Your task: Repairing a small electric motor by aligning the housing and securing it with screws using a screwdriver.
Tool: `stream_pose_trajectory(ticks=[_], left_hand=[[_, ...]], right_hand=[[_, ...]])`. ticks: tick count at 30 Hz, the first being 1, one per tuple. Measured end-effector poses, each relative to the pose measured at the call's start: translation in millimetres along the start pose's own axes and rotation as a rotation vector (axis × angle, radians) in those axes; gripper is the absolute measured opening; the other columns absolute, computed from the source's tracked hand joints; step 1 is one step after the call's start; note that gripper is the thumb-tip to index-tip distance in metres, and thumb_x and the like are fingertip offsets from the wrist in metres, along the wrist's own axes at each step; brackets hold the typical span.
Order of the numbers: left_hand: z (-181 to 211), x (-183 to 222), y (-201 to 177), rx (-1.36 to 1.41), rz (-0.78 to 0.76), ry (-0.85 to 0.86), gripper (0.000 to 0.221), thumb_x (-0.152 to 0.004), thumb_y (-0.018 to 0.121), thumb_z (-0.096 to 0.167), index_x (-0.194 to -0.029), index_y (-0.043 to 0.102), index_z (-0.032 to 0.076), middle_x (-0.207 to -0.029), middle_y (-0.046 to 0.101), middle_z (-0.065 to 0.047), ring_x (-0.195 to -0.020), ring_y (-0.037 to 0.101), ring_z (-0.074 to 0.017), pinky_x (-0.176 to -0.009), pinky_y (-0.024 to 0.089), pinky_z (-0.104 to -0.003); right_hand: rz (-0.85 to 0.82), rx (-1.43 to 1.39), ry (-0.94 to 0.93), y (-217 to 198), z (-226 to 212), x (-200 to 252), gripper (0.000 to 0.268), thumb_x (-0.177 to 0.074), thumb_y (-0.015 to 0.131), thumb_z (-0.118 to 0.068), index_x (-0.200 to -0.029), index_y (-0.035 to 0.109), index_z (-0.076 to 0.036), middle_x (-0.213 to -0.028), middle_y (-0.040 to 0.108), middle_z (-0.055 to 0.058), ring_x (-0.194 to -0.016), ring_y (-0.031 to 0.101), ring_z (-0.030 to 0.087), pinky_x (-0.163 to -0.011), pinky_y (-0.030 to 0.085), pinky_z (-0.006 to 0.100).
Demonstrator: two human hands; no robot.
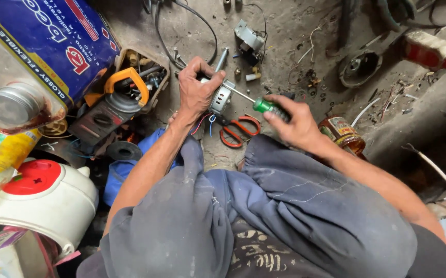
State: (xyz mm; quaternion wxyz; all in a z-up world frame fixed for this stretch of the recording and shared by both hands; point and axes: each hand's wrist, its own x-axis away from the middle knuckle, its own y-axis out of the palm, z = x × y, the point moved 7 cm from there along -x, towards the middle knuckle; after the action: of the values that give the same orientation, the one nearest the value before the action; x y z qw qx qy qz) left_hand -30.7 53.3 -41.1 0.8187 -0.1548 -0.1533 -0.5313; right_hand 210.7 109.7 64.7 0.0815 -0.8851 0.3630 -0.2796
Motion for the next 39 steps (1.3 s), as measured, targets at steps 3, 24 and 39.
stream_pose_trajectory(ticks=[3,24,39], left_hand=[[0.7,-2.2,1.0,0.004,-0.018,-0.020,0.027,-0.079,0.088,0.021,-0.074,0.065,0.008,-0.076,0.063,-0.009,-0.075,0.063,-0.0183,-0.073,0.051,-0.033],[6.1,-4.2,-4.6,-0.007,-0.038,-0.100,0.028,-0.082,0.084,0.025,-0.072,0.062,0.012,-0.073,0.063,-0.008,-0.072,0.062,-0.0192,-0.069,0.054,-0.034],[9.9,-13.6,-5.9,-0.080,0.041,-0.019,0.024,-0.072,0.082,0.009,-0.064,0.060,0.006,-0.065,0.064,-0.014,-0.065,0.070,-0.0237,-0.060,0.054,-0.032]], right_hand=[[-0.174,-0.440,0.515,-4.7,24.2,-16.4,0.031,-0.096,0.069,-0.021,-0.122,0.068,-0.004,-0.072,0.071,0.016,-0.045,0.053,0.011,-0.040,0.036,0.025],[-0.274,-0.320,0.761,-8.4,-44.3,-27.4,0.062,-0.084,0.069,0.003,-0.142,0.051,-0.013,-0.046,0.045,0.007,-0.033,0.039,0.017,-0.030,0.031,0.034],[0.122,0.715,-0.663,-7.4,-46.1,-20.9,0.028,-0.098,0.060,-0.025,-0.118,0.079,-0.019,-0.080,0.057,0.008,-0.050,0.057,0.021,-0.050,0.052,0.032]])
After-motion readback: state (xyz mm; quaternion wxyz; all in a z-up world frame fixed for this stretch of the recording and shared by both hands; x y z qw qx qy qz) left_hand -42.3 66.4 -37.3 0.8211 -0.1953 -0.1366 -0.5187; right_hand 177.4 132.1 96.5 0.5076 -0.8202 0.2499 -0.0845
